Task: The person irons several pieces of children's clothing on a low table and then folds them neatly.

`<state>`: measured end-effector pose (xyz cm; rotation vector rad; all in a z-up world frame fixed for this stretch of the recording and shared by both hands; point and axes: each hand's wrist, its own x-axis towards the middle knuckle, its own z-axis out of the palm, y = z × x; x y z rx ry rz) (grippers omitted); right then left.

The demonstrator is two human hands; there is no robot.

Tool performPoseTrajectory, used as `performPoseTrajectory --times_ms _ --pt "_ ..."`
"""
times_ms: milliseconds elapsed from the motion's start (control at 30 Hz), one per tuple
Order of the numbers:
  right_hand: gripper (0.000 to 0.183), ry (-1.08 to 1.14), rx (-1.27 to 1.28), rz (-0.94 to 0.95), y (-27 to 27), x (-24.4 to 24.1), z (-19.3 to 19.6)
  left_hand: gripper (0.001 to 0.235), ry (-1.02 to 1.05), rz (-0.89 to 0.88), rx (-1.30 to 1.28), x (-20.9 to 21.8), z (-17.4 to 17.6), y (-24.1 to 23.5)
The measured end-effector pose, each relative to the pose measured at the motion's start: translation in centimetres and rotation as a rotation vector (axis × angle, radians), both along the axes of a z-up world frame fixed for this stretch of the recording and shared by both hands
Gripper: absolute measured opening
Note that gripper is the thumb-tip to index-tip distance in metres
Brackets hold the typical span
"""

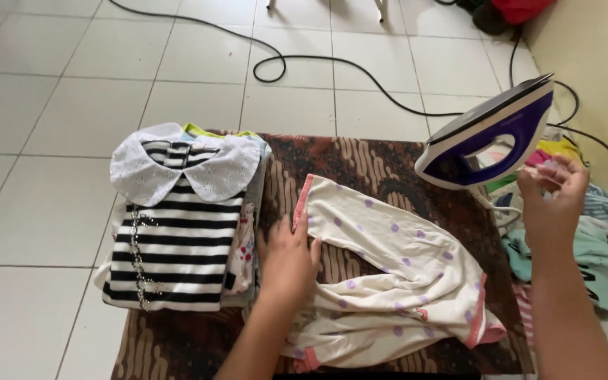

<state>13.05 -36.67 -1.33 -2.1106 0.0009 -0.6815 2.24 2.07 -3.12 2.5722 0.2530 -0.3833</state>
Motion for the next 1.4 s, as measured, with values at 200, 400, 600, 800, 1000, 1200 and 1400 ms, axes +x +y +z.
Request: performPoseTrajectory --times_ms 200,400,600,800,1000,1200,1400 --pt "0.060 0.289 0.173 0.157 -0.8 3.8 -2.1 0.059 -0.064 0.037 0.053 -3.1 -1.0 0.3" --pt "0.054 0.193 0.604 0.287 -1.5 7.3 -5.9 0.061 -0.043 0.043 -0.078 -3.4 -1.4 0.5" --pt "0.049 0.019 0.238 0.198 2.7 7.2 -0.3 0.060 -0.073 0.052 -0.133 -3.5 -1.0 0.9" --pt "0.048 0.492 -0.376 0.090 13.3 0.0 12.1 0.058 -0.075 0.041 -0.145 -3.5 -2.2 1.0" --pt "0.035 1.146 -0.958 0.250 18.7 -3.1 11.9 0.062 -0.097 0.057 -0.086 -3.4 -2.0 0.8" --pt "0.056 0.836 -1.202 0.219 18.2 -3.1 6.1 0.060 -0.268 -0.137 0.066 -3.5 -4.1 0.6" --pt "0.055 0.784 -1.138 0.217 17.7 -2.5 5.9 0.062 -0.123 -0.022 0.040 -3.4 -3.0 0.2"
